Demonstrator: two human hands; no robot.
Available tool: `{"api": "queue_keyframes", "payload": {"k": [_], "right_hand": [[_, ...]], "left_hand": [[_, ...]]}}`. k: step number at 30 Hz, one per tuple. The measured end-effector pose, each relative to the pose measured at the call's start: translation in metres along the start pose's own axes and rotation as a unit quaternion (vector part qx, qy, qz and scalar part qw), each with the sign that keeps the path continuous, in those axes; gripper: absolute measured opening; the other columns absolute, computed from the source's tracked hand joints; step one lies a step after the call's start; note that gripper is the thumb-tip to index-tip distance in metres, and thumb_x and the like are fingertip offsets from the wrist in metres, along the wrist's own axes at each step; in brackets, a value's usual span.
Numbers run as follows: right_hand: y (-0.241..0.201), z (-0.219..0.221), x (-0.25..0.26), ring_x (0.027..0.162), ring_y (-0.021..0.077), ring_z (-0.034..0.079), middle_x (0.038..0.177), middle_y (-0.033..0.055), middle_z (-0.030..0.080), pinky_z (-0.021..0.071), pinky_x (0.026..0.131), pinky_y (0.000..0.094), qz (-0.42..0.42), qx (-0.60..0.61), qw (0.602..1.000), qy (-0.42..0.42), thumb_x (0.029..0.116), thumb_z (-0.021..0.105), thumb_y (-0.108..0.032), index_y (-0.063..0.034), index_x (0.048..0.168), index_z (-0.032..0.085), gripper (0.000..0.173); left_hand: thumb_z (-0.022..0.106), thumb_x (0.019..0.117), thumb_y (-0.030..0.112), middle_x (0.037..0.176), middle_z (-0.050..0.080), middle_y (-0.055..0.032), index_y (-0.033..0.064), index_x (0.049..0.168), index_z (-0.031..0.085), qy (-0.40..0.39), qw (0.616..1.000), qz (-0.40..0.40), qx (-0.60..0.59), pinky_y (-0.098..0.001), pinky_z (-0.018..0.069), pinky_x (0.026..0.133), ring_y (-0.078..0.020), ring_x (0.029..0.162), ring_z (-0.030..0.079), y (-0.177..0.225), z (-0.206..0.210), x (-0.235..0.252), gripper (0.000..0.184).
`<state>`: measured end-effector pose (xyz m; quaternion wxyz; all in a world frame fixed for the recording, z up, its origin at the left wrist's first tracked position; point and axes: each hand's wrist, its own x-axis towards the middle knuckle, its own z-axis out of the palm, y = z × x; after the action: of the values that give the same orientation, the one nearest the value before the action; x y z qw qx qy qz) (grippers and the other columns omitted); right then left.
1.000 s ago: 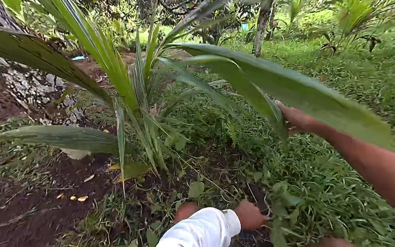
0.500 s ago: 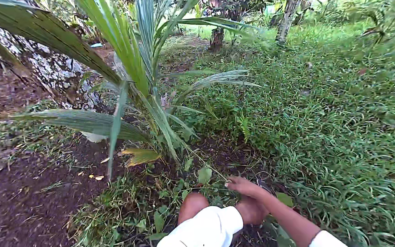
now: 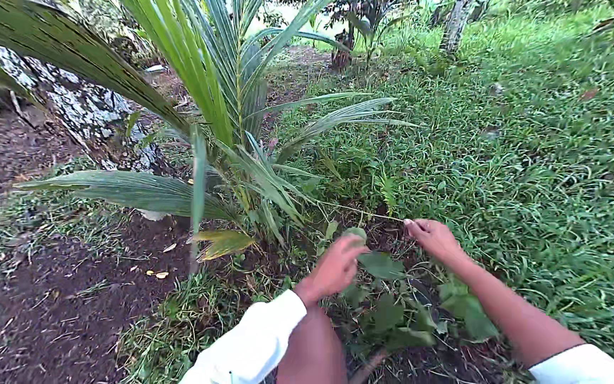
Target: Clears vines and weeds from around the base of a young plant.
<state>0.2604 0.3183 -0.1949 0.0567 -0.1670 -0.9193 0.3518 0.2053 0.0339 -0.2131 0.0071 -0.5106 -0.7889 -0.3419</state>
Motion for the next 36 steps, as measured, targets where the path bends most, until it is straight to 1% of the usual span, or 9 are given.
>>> {"api": "queue_keyframes", "payload": {"k": [4, 9, 15, 18, 22, 28, 30, 33, 36], "right_hand": [[0.008, -0.015, -0.008, 0.083, 0.0433, 0.064, 0.084, 0.0253, 0.063, 0.0475, 0.075, 0.0641, -0.061, -0.094, 0.994, 0.006, 0.1113, 0.041, -0.038, 0.0051, 0.098, 0.064, 0.051], [0.028, -0.015, -0.031, 0.072, 0.0444, 0.063, 0.073, 0.0237, 0.061, 0.0467, 0.064, 0.0641, -0.091, -0.111, 0.989, 0.022, 0.1103, 0.043, -0.034, 0.0048, 0.092, 0.063, 0.047], [0.076, -0.016, -0.053, 0.064, 0.0413, 0.062, 0.066, 0.0192, 0.059, 0.0459, 0.058, 0.0626, -0.084, -0.094, 0.991, 0.039, 0.1074, 0.041, -0.04, 0.002, 0.086, 0.064, 0.053], [0.092, -0.009, -0.058, 0.059, 0.0383, 0.059, 0.062, 0.016, 0.054, 0.0434, 0.053, 0.0592, -0.097, -0.092, 0.99, 0.034, 0.105, 0.038, -0.045, 0.0001, 0.08, 0.061, 0.056], [0.105, -0.008, -0.062, 0.054, 0.0288, 0.054, 0.057, 0.0086, 0.049, 0.0405, 0.048, 0.0512, -0.132, -0.075, 0.988, 0.027, 0.1045, 0.033, -0.053, -0.0048, 0.075, 0.058, 0.062], [0.113, -0.006, -0.078, 0.052, 0.022, 0.051, 0.056, 0.005, 0.046, 0.0394, 0.048, 0.0437, -0.151, -0.049, 0.987, 0.001, 0.1057, 0.034, -0.049, -0.0059, 0.073, 0.056, 0.058], [0.118, -0.012, -0.08, 0.054, 0.0249, 0.054, 0.058, 0.0072, 0.05, 0.0411, 0.049, 0.0471, -0.133, -0.051, 0.99, 0.011, 0.1056, 0.035, -0.051, -0.0045, 0.075, 0.06, 0.061], [0.137, -0.037, -0.082, 0.058, 0.0322, 0.056, 0.062, 0.0119, 0.053, 0.0416, 0.05, 0.056, -0.076, -0.077, 0.994, 0.034, 0.1042, 0.033, -0.057, -0.0033, 0.079, 0.061, 0.066], [0.166, -0.06, -0.085, 0.063, 0.0338, 0.058, 0.068, 0.0156, 0.058, 0.0414, 0.055, 0.0588, -0.018, -0.071, 0.994, 0.087, 0.1039, 0.034, -0.056, 0.0, 0.086, 0.064, 0.066]], "left_hand": [[0.047, 0.1038, 0.008, 0.154, 0.045, -0.0219, -0.0004, 0.14, 0.057, 0.098, 0.983, -0.151, 0.026, -0.0498, 0.0435, 0.113, -0.0358, 0.14, 0.048, -0.054, -0.046, 0.027, 0.039], [0.05, 0.1062, 0.014, 0.158, 0.034, -0.0319, -0.01, 0.147, 0.042, 0.141, 0.944, -0.291, 0.07, -0.056, 0.036, 0.117, -0.0456, 0.144, 0.04, -0.119, -0.079, 0.049, 0.048], [0.049, 0.1081, 0.02, 0.139, 0.052, -0.0377, -0.0115, 0.14, 0.049, 0.195, 0.888, -0.412, 0.055, -0.0627, 0.041, 0.11, -0.0508, 0.131, 0.052, -0.196, -0.096, 0.045, 0.045], [0.042, 0.1102, 0.022, 0.133, 0.057, -0.0369, -0.0093, 0.142, 0.049, 0.203, 0.869, -0.449, 0.042, -0.0632, 0.0431, 0.107, -0.0505, 0.126, 0.057, -0.212, -0.101, 0.04, 0.045], [0.047, 0.1058, 0.009, 0.141, 0.055, -0.0323, -0.0051, 0.138, 0.057, 0.19, 0.89, -0.389, 0.141, -0.0652, 0.0399, 0.11, -0.0495, 0.132, 0.053, -0.232, -0.108, 0.044, 0.037], [0.053, 0.1053, 0.009, 0.142, 0.056, -0.03, -0.0057, 0.132, 0.062, 0.027, 0.91, -0.288, 0.297, -0.0663, 0.0406, 0.108, -0.0492, 0.134, 0.051, -0.263, -0.105, 0.05, 0.032], [0.051, 0.1044, 0.003, 0.143, 0.056, -0.0282, -0.0054, 0.132, 0.063, -0.02, 0.907, -0.276, 0.317, -0.066, 0.0379, 0.111, -0.0472, 0.136, 0.05, -0.254, -0.1, 0.051, 0.031], [0.053, 0.0989, -0.006, 0.15, 0.052, -0.0234, 0.0012, 0.143, 0.056, -0.083, 0.905, -0.256, 0.33, -0.0644, 0.0302, 0.117, -0.0438, 0.141, 0.046, -0.248, -0.081, 0.048, 0.045], [0.056, 0.0977, -0.002, 0.15, 0.052, -0.0232, 0.0023, 0.147, 0.052, -0.103, 0.912, -0.224, 0.327, -0.0648, 0.0286, 0.118, -0.0439, 0.142, 0.046, -0.233, -0.057, 0.049, 0.05]]}}
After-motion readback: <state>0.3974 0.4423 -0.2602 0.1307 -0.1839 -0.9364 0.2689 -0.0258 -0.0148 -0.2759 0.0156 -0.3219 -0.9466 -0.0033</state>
